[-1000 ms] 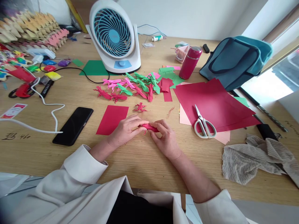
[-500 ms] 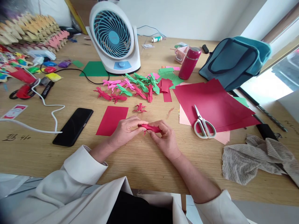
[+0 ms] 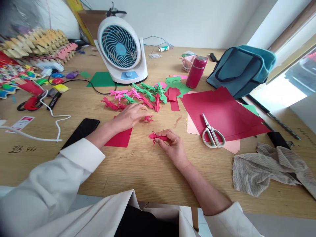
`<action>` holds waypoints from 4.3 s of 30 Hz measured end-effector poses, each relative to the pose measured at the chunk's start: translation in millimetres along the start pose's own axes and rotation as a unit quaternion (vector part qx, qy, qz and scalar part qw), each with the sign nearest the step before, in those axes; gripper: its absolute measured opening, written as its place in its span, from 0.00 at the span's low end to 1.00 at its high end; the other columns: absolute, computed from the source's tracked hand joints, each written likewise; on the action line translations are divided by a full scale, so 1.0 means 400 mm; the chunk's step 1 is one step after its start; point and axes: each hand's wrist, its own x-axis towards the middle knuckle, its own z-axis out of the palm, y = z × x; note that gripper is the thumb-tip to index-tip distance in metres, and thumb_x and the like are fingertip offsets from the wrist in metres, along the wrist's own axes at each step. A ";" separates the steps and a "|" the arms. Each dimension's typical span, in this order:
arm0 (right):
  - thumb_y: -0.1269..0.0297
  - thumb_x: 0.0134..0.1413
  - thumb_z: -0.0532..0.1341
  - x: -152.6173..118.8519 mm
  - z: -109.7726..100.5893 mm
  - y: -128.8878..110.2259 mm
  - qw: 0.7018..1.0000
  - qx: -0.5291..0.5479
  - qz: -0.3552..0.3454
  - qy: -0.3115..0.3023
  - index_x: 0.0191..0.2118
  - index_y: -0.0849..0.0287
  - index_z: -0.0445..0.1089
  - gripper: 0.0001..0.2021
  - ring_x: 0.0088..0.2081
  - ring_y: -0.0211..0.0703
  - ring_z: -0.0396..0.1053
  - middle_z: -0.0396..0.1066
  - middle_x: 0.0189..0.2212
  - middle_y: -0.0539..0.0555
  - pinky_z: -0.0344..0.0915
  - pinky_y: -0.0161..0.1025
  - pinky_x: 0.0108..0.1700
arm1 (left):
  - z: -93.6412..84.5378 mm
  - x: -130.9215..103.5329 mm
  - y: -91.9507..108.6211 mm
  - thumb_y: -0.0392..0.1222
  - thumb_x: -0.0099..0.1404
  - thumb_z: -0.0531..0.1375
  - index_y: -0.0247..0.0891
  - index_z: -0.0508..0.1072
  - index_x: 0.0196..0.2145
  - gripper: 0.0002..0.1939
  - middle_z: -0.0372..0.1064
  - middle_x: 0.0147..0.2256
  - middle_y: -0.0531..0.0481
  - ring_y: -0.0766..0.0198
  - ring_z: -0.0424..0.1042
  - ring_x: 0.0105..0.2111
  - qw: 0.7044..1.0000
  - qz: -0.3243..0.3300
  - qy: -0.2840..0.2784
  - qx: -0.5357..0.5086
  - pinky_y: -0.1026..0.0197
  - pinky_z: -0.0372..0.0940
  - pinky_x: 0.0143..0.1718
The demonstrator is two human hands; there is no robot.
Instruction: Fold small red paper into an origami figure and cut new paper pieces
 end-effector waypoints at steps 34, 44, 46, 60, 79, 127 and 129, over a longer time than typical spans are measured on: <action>0.60 0.57 0.67 0.024 -0.050 -0.018 0.996 -0.043 -0.047 0.055 0.38 0.54 0.76 0.05 0.38 0.44 0.72 0.75 0.35 0.53 0.71 0.44 0.43 | -0.020 -0.004 0.159 0.46 0.64 0.65 0.40 0.75 0.43 0.12 0.78 0.37 0.50 0.59 0.69 0.38 0.999 -0.011 0.029 -0.034 0.55 0.54 0.43; 0.65 0.59 0.65 0.021 -0.065 -0.046 0.985 -0.139 -0.084 0.062 0.41 0.52 0.76 0.06 0.40 0.45 0.73 0.74 0.38 0.54 0.72 0.45 0.42 | -0.030 0.000 0.171 0.51 0.66 0.62 0.39 0.75 0.39 0.12 0.78 0.35 0.50 0.59 0.68 0.38 0.998 -0.003 0.056 -0.028 0.54 0.54 0.43; 0.65 0.59 0.65 0.021 -0.065 -0.048 0.984 -0.145 -0.090 0.056 0.42 0.52 0.77 0.06 0.39 0.45 0.73 0.74 0.38 0.54 0.72 0.45 0.41 | -0.032 0.000 0.172 0.50 0.67 0.61 0.39 0.75 0.39 0.12 0.78 0.36 0.49 0.58 0.68 0.39 0.998 -0.002 0.062 -0.018 0.54 0.53 0.42; 0.68 0.58 0.65 0.019 -0.058 -0.046 0.985 -0.129 -0.104 0.050 0.41 0.52 0.76 0.06 0.38 0.44 0.72 0.74 0.37 0.53 0.70 0.43 0.39 | -0.026 -0.002 0.174 0.47 0.67 0.62 0.39 0.74 0.39 0.09 0.77 0.37 0.49 0.59 0.67 0.38 0.997 0.021 0.073 -0.018 0.55 0.53 0.41; 0.70 0.59 0.64 0.012 -0.052 -0.044 0.980 -0.154 -0.124 0.037 0.44 0.53 0.75 0.09 0.39 0.42 0.72 0.72 0.38 0.53 0.71 0.42 0.40 | -0.017 -0.005 0.184 0.43 0.69 0.60 0.36 0.73 0.41 0.08 0.73 0.40 0.47 0.61 0.70 0.41 0.996 0.010 0.036 -0.077 0.59 0.59 0.44; 0.56 0.57 0.66 0.016 -0.045 -0.020 0.999 -0.020 0.019 0.035 0.39 0.57 0.75 0.10 0.37 0.44 0.73 0.75 0.36 0.55 0.73 0.43 0.41 | 0.032 -0.016 0.205 0.35 0.71 0.54 0.36 0.70 0.47 0.09 0.71 0.42 0.44 0.61 0.72 0.43 0.991 0.005 0.076 -0.110 0.58 0.68 0.48; 0.55 0.55 0.67 0.017 -0.043 -0.017 0.999 0.013 0.038 0.031 0.41 0.57 0.76 0.12 0.37 0.44 0.74 0.76 0.37 0.55 0.73 0.43 0.42 | 0.031 -0.014 0.206 0.33 0.70 0.53 0.36 0.70 0.48 0.10 0.71 0.42 0.44 0.61 0.72 0.44 0.989 -0.002 0.075 -0.124 0.58 0.68 0.48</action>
